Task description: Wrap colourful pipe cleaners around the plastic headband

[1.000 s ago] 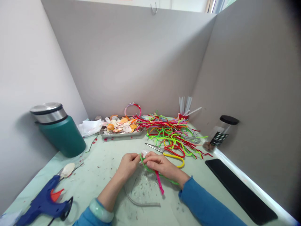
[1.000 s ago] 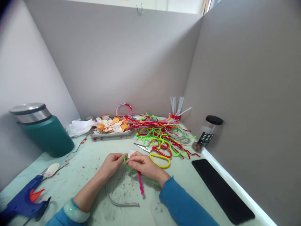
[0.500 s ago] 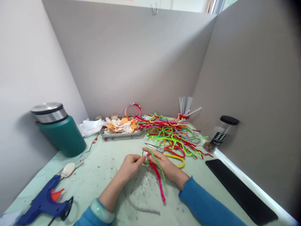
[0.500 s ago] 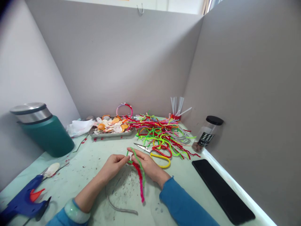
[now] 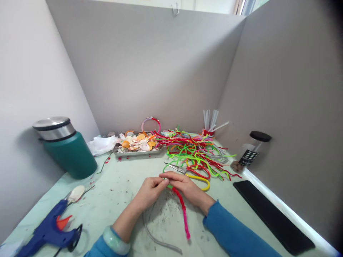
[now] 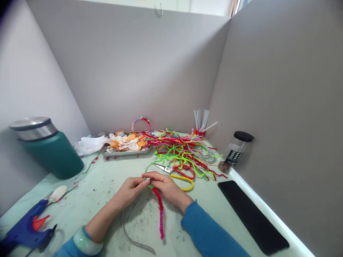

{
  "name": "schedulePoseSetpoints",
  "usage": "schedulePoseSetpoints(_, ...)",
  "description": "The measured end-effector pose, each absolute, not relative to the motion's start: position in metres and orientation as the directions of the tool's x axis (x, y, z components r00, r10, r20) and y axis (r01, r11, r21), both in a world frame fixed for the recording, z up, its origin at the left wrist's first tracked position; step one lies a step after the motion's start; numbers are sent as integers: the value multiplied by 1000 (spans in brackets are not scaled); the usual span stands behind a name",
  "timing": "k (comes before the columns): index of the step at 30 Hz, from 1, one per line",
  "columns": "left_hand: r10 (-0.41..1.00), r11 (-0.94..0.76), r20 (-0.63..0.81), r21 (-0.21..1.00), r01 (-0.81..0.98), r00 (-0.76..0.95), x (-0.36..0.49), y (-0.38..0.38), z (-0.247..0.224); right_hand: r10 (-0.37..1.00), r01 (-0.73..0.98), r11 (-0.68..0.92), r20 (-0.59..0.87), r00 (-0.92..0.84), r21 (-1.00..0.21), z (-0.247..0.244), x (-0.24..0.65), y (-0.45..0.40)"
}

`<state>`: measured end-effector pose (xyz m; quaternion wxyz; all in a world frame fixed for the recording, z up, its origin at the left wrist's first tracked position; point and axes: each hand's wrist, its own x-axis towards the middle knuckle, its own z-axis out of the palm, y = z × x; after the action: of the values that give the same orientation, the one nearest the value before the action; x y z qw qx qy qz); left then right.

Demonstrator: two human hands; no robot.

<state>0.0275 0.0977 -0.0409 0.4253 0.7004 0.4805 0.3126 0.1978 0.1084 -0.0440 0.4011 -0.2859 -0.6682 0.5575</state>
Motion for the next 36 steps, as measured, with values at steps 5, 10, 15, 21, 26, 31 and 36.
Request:
schedulePoseSetpoints(5,943,-212,90,904,372,319,28,97,-38,872,-72,184,197,-447,-980,-47,199,111)
schedulePoseSetpoints(10,950,-235,149,918,319,273,27,98,-43,906,-113,167,198,-374,-979,-50,200,114)
schedulePoseSetpoints(15,938,-313,232,885,344,257,28,96,-42,919,-104,130,160,-361,-986,-50,198,114)
schedulePoseSetpoints(21,930,-347,268,865,361,253,29,93,-35,899,-113,113,150,-412,-987,-47,196,114)
schedulePoseSetpoints(26,919,-382,305,844,377,250,27,95,-36,901,-78,65,92,-425,-995,-51,196,115)
schedulePoseSetpoints(31,914,-405,362,800,444,181,25,98,-41,904,-186,-19,62,-422,-982,-55,197,114)
schedulePoseSetpoints(36,903,-420,407,775,471,137,23,102,-44,891,-148,76,134,-434,-986,-53,198,112)
